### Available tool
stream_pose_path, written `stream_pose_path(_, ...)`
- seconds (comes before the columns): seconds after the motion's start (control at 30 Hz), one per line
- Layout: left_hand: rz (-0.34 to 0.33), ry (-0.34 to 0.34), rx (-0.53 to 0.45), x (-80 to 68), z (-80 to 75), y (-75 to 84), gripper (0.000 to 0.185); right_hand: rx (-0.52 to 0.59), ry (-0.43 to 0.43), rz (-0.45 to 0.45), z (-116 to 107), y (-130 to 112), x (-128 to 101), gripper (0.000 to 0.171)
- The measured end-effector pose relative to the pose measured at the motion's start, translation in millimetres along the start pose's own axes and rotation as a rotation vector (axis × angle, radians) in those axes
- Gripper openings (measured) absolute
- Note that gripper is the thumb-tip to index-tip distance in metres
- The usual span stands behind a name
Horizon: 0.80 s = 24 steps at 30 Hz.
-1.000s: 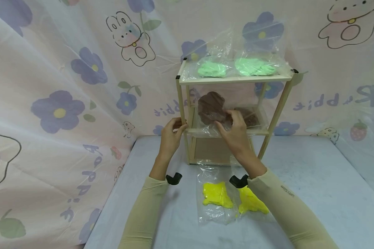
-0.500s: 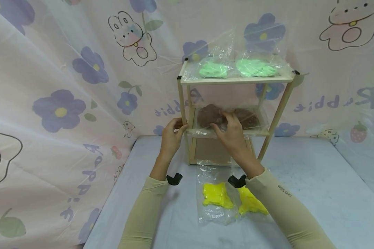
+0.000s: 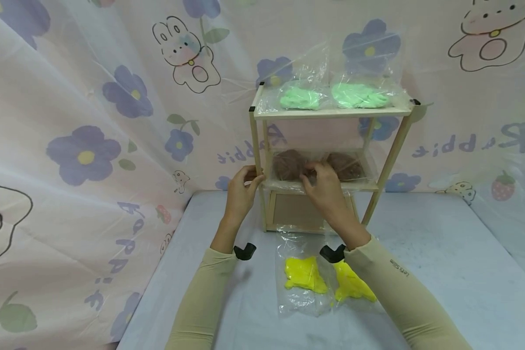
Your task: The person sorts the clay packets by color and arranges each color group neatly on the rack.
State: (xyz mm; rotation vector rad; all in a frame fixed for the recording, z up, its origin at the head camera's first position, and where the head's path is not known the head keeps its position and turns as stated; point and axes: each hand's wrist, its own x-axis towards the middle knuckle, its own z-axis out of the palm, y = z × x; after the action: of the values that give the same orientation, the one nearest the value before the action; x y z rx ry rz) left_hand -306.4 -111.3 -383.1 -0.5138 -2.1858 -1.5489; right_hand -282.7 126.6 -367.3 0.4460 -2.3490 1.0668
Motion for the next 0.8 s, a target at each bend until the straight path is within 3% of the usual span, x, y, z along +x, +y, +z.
stream_pose_path(0.23,0.002,0.005,0.000,0.1,-0.3,-0.8,0.029,-0.077,-0.036,0.022,-3.3,0.1,0.7,0.032)
stream_pose_path(0.4,-0.001,-0.003,-0.001,0.1,0.2,-1.3,0.030,-0.035,0.072,-0.061,-14.0,0.7,-6.5,0.039)
stream_pose_path(0.57,-0.004,-0.011,-0.004,0.0,-0.7,-1.2,0.032,0.026,0.180,-0.177,-31.1,0.3,-20.6,0.034)
stream_pose_path(0.8,0.004,-0.029,-0.008,-0.5,-1.6,-2.5,0.034,0.039,0.244,-0.239,-52.0,6.4,-45.7,0.032)
